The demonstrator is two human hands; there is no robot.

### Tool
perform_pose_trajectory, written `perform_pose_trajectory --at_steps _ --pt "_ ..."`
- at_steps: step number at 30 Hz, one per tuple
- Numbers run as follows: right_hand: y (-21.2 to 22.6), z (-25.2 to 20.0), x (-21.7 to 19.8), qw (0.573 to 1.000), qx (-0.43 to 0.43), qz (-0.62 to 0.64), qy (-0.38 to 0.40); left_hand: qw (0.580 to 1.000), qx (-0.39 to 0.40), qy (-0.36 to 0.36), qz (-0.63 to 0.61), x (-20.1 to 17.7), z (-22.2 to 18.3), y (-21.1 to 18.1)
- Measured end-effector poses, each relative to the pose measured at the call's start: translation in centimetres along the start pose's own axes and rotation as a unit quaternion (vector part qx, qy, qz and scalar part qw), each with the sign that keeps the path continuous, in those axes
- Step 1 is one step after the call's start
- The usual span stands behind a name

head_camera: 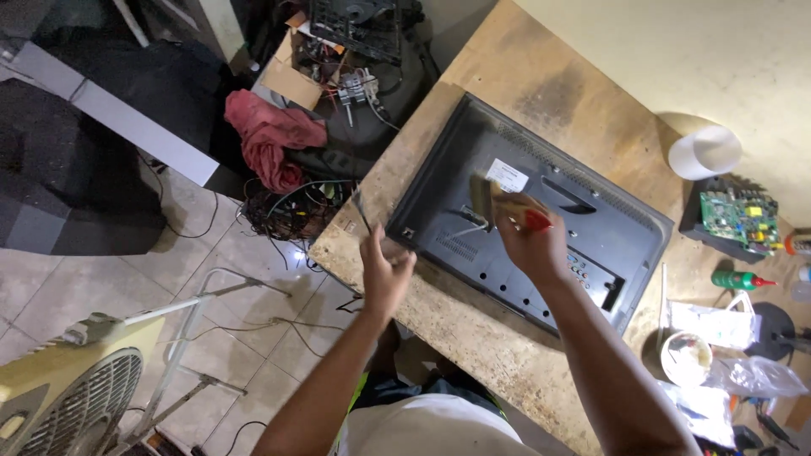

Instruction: Removing screws from the back panel of a television using an electric screwdriver on a repair bench.

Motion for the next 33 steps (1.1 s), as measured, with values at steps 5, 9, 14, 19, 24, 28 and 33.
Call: perform_pose_trajectory --at_steps 5,9,14,19,24,28,33 --pt "-11.7 5.6 9.7 0.937 -0.101 0.252 0.221 0.994 -0.075 0.055 -0.053 1.7 -5.2 1.5" --pt "-15.0 15.5 5.0 0.985 0.014 -0.148 0.090 0.997 -0.020 -0.003 -0.072 3.0 -6.1 5.1" --pt "-11.2 17.8 3.0 0.979 0.174 -0.020 -0.102 0.997 -0.030 -0.032 -0.069 2.3 -3.8 4.4" --pt "-5.7 14.3 15.0 0.948 0.055 0.040 0.312 0.996 -0.087 -0.014 0.023 4.3 0.6 2.2" --pt "-22.6 23.1 6.5 0.970 0.235 0.064 0.028 0.992 -0.067 -0.003 0.104 7.0 2.0 3.4" --pt "-19.1 24.7 -8.1 0.941 0.272 -0.103 -0.171 0.990 -0.050 -0.055 0.123 7.1 2.1 4.1" --pt "-10.1 24.8 -4.0 0.933 0.190 0.305 -0.005 0.981 -0.090 -0.011 0.172 6.0 3.2 1.7"
Point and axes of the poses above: each hand's wrist, its own z-axis towards the middle knuckle, its own x-axis out of the palm, y = z × x, the point moved 4 cm from there along z, towards the middle knuckle, and after that the axes turned 12 degrees about z, right-handed, at the moved point
